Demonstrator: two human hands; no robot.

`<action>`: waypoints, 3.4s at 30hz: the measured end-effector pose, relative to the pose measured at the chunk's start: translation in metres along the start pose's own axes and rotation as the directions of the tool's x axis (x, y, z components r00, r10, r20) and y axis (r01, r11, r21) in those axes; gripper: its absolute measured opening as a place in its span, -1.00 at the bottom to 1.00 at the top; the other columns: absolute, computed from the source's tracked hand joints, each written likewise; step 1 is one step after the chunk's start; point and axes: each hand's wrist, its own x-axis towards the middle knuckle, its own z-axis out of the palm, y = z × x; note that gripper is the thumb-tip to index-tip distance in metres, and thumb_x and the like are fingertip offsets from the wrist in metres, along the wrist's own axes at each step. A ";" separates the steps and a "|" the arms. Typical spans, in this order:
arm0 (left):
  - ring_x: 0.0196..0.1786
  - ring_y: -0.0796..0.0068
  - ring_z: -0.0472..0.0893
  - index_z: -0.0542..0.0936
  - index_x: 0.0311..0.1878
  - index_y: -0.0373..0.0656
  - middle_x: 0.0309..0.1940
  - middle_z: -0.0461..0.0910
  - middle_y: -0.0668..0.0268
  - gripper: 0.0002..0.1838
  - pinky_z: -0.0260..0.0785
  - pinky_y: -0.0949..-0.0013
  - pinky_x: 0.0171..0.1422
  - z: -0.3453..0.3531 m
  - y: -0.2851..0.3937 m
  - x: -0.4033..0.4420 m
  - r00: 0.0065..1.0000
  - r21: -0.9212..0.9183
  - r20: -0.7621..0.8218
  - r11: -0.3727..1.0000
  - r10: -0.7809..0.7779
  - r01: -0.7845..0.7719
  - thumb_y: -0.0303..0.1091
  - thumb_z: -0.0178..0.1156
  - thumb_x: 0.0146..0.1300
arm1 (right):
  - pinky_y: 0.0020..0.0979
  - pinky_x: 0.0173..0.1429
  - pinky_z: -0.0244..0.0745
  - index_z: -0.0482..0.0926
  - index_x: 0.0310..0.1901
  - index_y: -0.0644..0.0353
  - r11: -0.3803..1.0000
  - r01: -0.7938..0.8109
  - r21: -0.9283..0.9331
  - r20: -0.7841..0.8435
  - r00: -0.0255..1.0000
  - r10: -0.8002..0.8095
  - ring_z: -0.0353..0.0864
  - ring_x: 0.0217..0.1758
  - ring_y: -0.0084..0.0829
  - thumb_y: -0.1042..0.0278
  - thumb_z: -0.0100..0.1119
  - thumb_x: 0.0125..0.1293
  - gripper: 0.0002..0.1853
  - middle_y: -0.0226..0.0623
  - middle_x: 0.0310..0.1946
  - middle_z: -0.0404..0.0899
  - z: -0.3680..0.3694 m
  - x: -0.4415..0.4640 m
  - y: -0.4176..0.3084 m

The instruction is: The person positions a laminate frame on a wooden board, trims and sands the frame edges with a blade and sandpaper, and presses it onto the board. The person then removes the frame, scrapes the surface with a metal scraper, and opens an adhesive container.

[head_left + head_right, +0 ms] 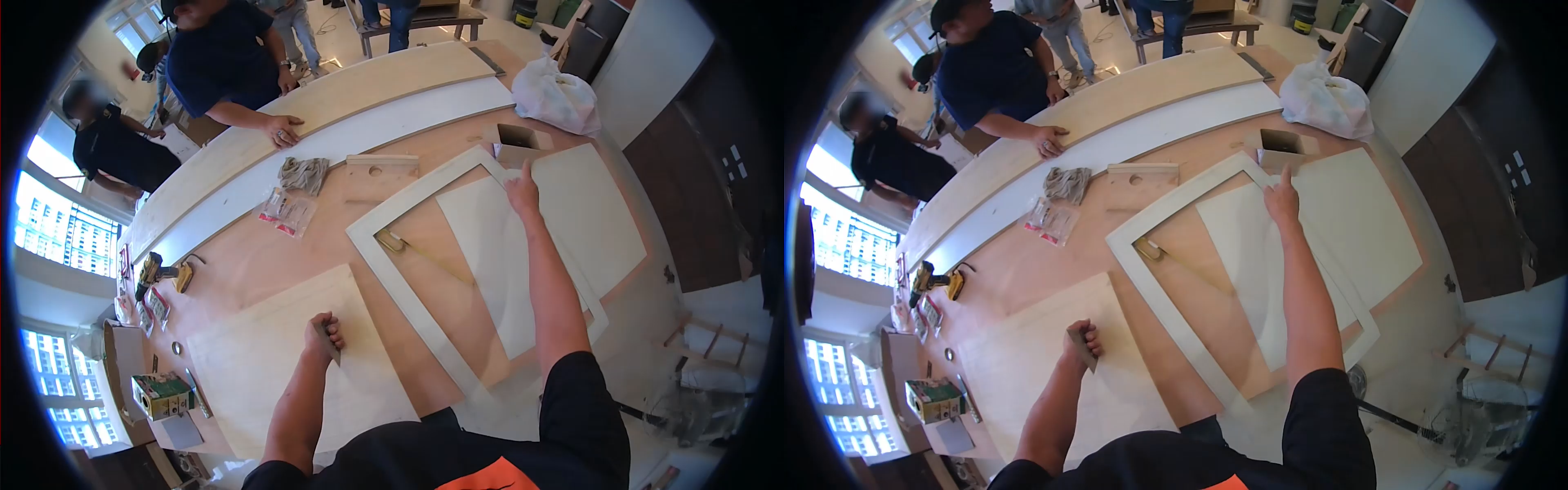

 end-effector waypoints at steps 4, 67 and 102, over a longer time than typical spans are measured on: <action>-0.73 0.52 0.23 0.43 -0.38 -0.03 -0.72 0.27 0.48 -0.76 0.11 0.36 -0.64 0.005 0.000 -0.005 0.999 0.007 -0.037 1.000 -0.001 0.001 -0.12 0.11 0.34 | -0.14 0.32 0.46 -0.12 0.59 0.14 0.996 -0.012 -0.088 0.129 0.991 0.023 0.57 0.22 0.06 0.18 0.25 0.26 -0.03 0.15 0.17 0.57 -0.005 0.060 -0.014; 0.02 0.28 0.69 0.53 0.18 -0.27 0.02 0.66 0.16 -0.60 0.53 0.20 0.14 -0.341 -0.120 -0.278 0.724 -0.128 0.615 0.946 0.312 -0.299 -0.17 0.15 0.46 | -0.54 -0.41 0.35 0.65 -0.30 0.27 0.806 -0.284 0.519 0.718 0.657 -0.231 0.44 -0.50 -0.68 0.43 0.28 0.35 -0.90 -0.47 -0.48 0.59 0.080 -0.765 -0.256; 0.08 0.09 0.66 0.48 0.21 -0.27 0.07 0.63 0.09 -0.65 0.51 -0.03 0.21 -0.818 -0.059 -0.309 0.897 -0.664 -0.299 0.604 0.326 -0.441 -0.27 0.01 0.50 | -0.17 0.50 0.24 0.00 0.48 0.47 0.652 0.402 0.643 0.464 0.472 -0.749 0.28 0.48 0.01 -0.02 0.63 -0.05 0.25 0.22 0.41 0.22 0.266 -0.922 -0.573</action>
